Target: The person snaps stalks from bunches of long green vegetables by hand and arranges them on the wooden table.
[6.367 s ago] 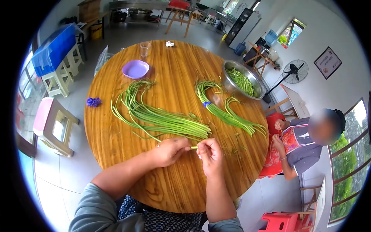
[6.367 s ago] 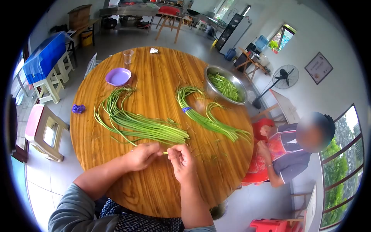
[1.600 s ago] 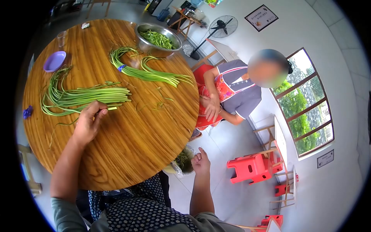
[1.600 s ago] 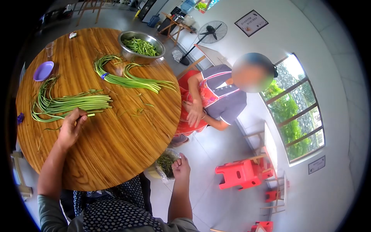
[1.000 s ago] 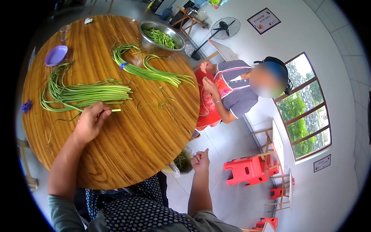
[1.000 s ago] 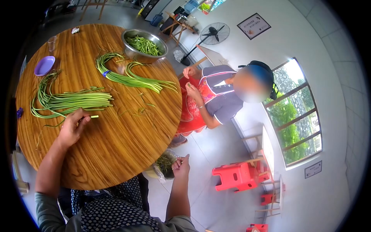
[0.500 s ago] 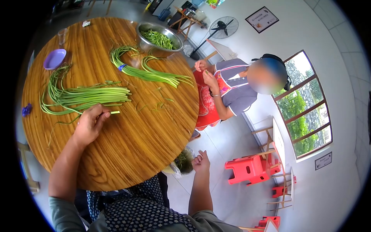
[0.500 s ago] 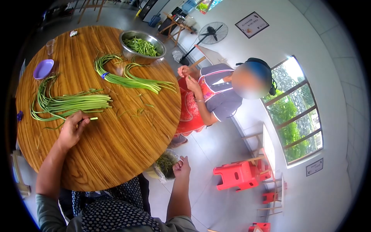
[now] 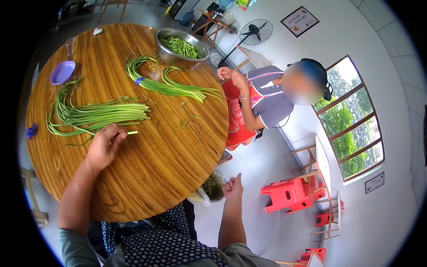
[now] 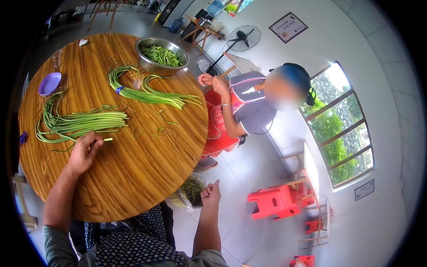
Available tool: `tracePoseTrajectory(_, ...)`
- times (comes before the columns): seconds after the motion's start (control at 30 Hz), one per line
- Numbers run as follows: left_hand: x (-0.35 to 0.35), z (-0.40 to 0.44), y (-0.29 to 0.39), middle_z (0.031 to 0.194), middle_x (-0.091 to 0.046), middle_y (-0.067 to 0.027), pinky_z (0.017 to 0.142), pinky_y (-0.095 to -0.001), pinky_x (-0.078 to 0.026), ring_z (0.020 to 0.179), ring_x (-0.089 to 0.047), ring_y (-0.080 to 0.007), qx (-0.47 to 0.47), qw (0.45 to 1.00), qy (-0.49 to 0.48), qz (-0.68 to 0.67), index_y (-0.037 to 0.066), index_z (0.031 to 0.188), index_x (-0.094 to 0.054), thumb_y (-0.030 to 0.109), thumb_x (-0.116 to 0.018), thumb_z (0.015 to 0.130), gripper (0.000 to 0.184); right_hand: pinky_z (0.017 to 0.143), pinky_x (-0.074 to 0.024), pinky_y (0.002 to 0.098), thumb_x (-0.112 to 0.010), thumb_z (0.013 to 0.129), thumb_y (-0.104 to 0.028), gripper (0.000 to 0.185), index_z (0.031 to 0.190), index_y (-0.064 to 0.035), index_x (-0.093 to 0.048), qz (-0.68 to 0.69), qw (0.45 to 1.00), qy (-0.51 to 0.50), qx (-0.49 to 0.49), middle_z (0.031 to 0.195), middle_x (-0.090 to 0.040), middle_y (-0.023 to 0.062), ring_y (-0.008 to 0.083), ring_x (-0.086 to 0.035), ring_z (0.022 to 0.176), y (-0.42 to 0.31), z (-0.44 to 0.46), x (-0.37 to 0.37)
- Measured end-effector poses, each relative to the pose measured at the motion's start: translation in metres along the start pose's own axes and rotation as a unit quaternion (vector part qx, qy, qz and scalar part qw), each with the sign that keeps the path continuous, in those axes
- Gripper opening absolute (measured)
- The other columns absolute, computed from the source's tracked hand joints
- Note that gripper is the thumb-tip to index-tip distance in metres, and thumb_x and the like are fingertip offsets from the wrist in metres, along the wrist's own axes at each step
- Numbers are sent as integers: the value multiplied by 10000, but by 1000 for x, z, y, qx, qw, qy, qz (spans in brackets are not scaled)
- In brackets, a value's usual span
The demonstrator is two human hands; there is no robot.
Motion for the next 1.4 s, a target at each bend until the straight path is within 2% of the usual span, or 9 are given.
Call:
tracePoseTrajectory(0.5, -1, 0, -2, 777, -539, -126, 641, -346, -422, 682, -496, -272, -29, 999, 10, 9, 6, 915, -610, 47, -623, 914, 43, 447, -247, 289, -595, 960, -366, 268, 854, -128, -531, 47, 998, -28, -20, 540, -316, -37, 120, -268, 436, 8, 22, 15)
tracePoseTrajectory(0.7, -2, 0, -4, 792, -549, -118, 656, -328, -420, 703, -494, -235, -13, 1000, -7, -6, -3, 929, -597, 42, -616, 930, 50, 474, -259, 289, -547, 984, -385, 250, 967, -135, -554, -26, 996, -70, 50, 586, -334, -28, 131, -291, 475, -3, 24, 9)
tracePoseTrajectory(0.9, -4, -1, -5, 797, -560, -115, 654, -320, -427, 707, -509, -231, -10, 1000, -7, 13, 2, 931, -602, 36, -618, 922, 38, 514, -293, 285, -429, 1021, -385, 266, 1007, -129, -501, 121, 990, -23, -62, 618, -329, -25, 142, -334, 538, 13, 11, 1)
tracePoseTrajectory(0.97, -2, -1, -3, 804, -575, -120, 656, -333, -439, 708, -529, -244, -44, 999, 0, 25, 2, 929, -607, 36, -623, 915, 40, 514, -305, 297, -385, 1028, -414, 343, 936, -120, -536, 108, 989, -69, -69, 646, -377, -19, 148, -340, 530, 22, 4, -6)
tracePoseTrajectory(1.0, -1, -1, -2, 806, -587, -126, 658, -349, -451, 711, -547, -263, -36, 999, -8, 23, 6, 927, -615, 34, -629, 908, 37, 517, -312, 314, -376, 1026, -434, 404, 935, -97, -581, 107, 969, -207, -76, 643, -402, -18, 155, -357, 526, 31, 0, -20)
tracePoseTrajectory(1.17, 1, -1, -2, 816, -616, -132, 657, -349, -476, 722, -588, -272, -57, 998, 14, 11, 25, 938, -652, 53, -663, 897, 51, 550, -277, 307, -471, 941, -607, 554, 1052, -83, -612, 3, 945, -253, -207, 587, -323, -25, 150, -318, 537, 114, -63, -9)
tracePoseTrajectory(1.23, 3, -1, 3, 824, -638, -158, 660, -390, -505, 744, -620, -347, -52, 998, 14, 26, 25, 914, -655, 45, -666, 880, 42, 567, -281, 306, -440, 992, -500, 450, 1014, -92, -628, 23, 943, -206, -260, 571, -281, -32, 143, -292, 538, 132, -79, -2)
tracePoseTrajectory(1.3, -1, -1, -3, 805, -615, -124, 625, -336, -472, 682, -582, -255, -57, 998, 9, 25, 26, 940, -655, 59, -667, 899, 54, 576, -288, 305, -439, 1008, -396, 360, 985, -93, -632, 27, 941, -174, -290, 577, -287, -30, 137, -306, 542, 140, -87, 4)
tracePoseTrajectory(1.4, -2, -2, -6, 806, -626, -125, 640, -336, -482, 700, -597, -252, -44, 998, 14, 31, 25, 942, -664, 92, -675, 906, 77, 574, -307, 315, -441, 998, -337, 303, 1005, -98, -627, 14, 929, -191, -316, 591, -288, -29, 129, -326, 555, 141, -116, -12)
Point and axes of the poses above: each hand's wrist, its own z-axis towards the middle knuckle, its own x-axis out of the back of the hand, y = z × x, the point moved 8 cm from there along z, towards the middle knuckle
